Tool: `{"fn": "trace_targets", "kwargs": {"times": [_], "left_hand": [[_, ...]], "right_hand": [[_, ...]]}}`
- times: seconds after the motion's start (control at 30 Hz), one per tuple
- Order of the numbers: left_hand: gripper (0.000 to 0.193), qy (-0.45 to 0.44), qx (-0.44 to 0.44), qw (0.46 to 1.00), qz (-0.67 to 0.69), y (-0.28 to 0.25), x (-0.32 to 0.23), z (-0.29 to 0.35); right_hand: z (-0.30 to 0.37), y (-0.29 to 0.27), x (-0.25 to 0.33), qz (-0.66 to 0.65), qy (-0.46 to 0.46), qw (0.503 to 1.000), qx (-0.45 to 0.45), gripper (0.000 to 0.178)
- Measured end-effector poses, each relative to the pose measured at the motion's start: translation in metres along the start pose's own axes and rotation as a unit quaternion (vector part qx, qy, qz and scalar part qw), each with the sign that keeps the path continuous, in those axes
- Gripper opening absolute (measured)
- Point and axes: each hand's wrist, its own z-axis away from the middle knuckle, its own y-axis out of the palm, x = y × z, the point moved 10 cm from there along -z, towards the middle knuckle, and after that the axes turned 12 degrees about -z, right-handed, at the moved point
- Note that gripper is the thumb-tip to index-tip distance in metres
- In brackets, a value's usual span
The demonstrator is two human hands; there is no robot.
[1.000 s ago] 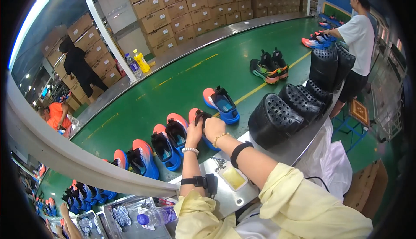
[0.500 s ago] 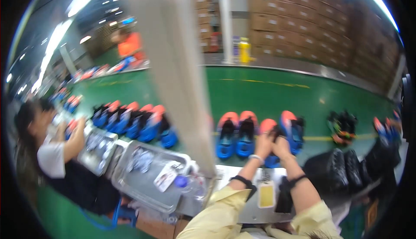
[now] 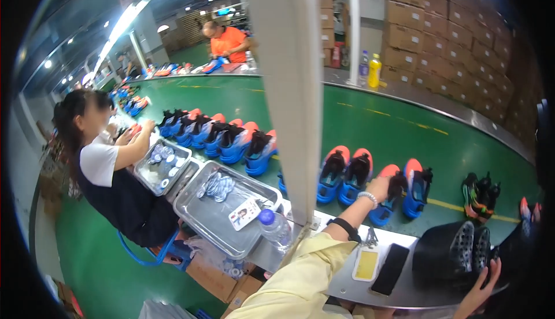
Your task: Assembling and inspecting shoes on a production line.
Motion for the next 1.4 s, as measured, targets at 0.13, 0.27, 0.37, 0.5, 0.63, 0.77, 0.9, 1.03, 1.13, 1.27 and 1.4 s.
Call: {"fn": "trace_targets", "kwargs": {"times": [0.13,0.27,0.37,0.5,0.63,0.77,0.9,1.03,1.13,1.27,1.4], "left_hand": [[0.034,-0.043,-0.066,0.996,-0.031,-0.012,-0.003,0.005],[0.033,-0.043,-0.075,0.990,-0.108,-0.042,0.028,0.013],[0.060,-0.011,-0.128,0.988,-0.082,-0.070,0.014,0.021],[0.050,0.075,-0.264,0.960,-0.055,-0.097,-0.114,0.052],[0.042,0.130,-0.083,0.987,-0.051,-0.031,-0.118,0.037],[0.044,0.103,0.028,0.993,-0.041,-0.002,-0.085,0.025],[0.039,0.086,-0.010,0.996,0.009,-0.016,-0.102,0.075],[0.045,0.011,-0.044,0.991,0.129,-0.019,-0.074,0.097],[0.041,0.033,-0.066,0.982,0.175,-0.008,-0.059,0.092],[0.034,0.064,-0.060,0.978,0.191,-0.004,-0.053,0.086],[0.036,0.036,-0.033,0.982,0.180,-0.006,-0.039,0.089]], "right_hand": [[0.022,-0.001,-0.034,0.093,0.021,0.995,0.030,0.051],[0.016,0.019,-0.041,0.055,0.101,0.993,0.028,0.054],[0.009,0.021,-0.042,0.058,0.036,0.997,0.033,0.061],[0.008,0.001,-0.054,0.017,0.080,0.996,0.026,0.063],[0.010,0.006,-0.034,0.047,0.034,0.997,0.048,0.061],[-0.002,-0.010,0.021,-0.149,0.055,0.987,0.003,0.059],[0.000,0.044,0.082,-0.117,0.036,0.988,0.093,0.050],[0.020,0.199,0.078,0.082,0.051,0.957,0.272,0.045],[0.014,0.277,0.041,0.172,0.058,0.932,0.313,0.044],[0.022,0.359,-0.017,0.221,0.035,0.897,0.381,0.047],[0.015,0.388,-0.007,0.370,0.015,0.812,0.452,0.051]]}}
